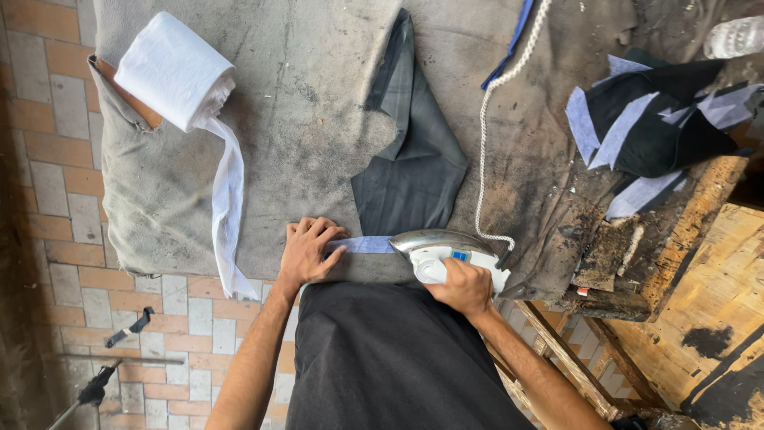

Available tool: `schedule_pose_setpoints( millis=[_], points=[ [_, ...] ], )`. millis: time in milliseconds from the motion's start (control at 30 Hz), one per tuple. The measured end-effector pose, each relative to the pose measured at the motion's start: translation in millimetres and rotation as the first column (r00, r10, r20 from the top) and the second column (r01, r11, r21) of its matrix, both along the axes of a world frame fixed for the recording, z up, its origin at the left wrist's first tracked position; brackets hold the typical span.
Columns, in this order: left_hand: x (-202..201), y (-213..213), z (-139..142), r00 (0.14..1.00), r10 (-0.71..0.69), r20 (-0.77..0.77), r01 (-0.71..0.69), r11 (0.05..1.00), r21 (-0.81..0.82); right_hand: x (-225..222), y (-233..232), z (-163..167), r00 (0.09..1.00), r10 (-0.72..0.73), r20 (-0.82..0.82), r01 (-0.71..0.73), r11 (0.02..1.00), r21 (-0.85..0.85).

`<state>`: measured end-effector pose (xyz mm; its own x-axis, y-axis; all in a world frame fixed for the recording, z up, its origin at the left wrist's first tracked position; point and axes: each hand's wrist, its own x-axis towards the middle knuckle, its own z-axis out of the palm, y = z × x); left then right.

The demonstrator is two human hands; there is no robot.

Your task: The person irons strips of white fusible interfacing onto dark fabric pieces on a padded ironing table. They tear or pull strips from a roll, align each strip along the edge of a fabric piece, press it with a clothes iron, then set the finished piece aside and repeat with additional pieces.

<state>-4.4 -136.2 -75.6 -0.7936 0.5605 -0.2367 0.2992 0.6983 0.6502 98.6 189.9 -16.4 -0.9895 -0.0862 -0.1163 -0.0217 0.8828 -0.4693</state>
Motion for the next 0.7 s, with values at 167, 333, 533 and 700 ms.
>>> schedule_pose_setpoints(
  millis=[167, 333, 533, 700],
  points=[
    [5.2, 2.6, -3.9, 0.996, 0.062, -0.063, -0.061, 0.998, 0.019, -2.0, 1.6, 2.8, 1.000, 0.010, -0.015, -0.009, 1.000, 0.017],
    [7.6, 1.0, -5.0, 0.992, 0.085, -0.098, -0.077, 0.993, 0.085, -9.9, 11.7, 1.3, 0.995, 0.037, 0.097, -0.027, 0.994, -0.104],
    [9.3, -1.5, -1.3, 0.987, 0.090, -0.132, -0.071, 0.988, 0.139, -0.3, 56.9, 41.5, 0.996, 0.065, 0.059, -0.046, 0.957, -0.288],
    [11.6, -3.7, -2.6, 0.974, 0.139, -0.178, -0.104, 0.976, 0.193, 0.2, 11.2, 60.3, 0.977, -0.077, 0.199, 0.071, 0.997, 0.037]
  ],
)
